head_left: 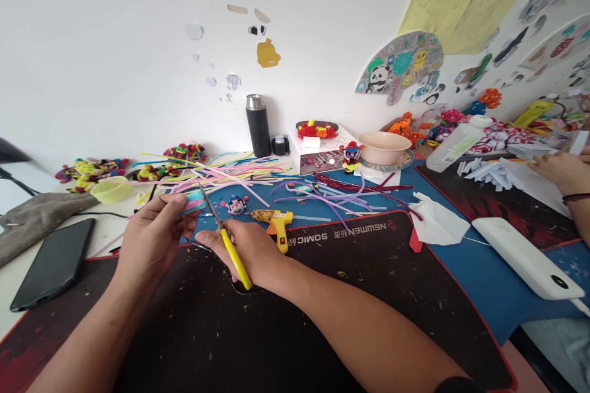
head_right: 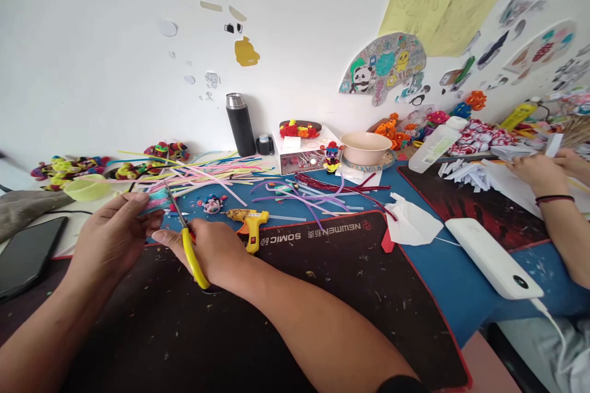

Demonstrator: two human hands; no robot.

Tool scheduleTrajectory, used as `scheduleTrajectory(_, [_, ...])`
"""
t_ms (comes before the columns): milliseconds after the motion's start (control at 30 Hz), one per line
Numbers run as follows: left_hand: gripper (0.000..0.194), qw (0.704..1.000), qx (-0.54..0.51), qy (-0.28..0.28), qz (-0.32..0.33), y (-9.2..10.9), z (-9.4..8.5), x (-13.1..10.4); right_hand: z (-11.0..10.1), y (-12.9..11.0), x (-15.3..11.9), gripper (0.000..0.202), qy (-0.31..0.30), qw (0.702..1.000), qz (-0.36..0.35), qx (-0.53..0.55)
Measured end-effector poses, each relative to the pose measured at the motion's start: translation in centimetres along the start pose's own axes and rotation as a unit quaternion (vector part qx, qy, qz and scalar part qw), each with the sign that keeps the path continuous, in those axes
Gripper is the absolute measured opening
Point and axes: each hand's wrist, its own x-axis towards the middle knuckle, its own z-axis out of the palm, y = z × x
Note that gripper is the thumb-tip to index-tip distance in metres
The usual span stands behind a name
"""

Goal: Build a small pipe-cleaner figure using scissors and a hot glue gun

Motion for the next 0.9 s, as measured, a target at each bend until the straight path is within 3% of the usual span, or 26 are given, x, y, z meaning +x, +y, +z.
scheduleTrajectory(367, [0.039, 1.0, 0.02, -0.01, -0.001, -0.1, 0.0, -0.3, 0.7, 0.6, 0.6, 0.051, 0.029, 0.994, -0.021, -0.104])
scheduleTrajectory(900, [0.04, 1.0, 0.004, 0.0, -0.007, 0.3, 0.3, -0.4, 1.6, 1.3, 0.9, 0.046, 0.036, 0.995, -0.014, -0.089])
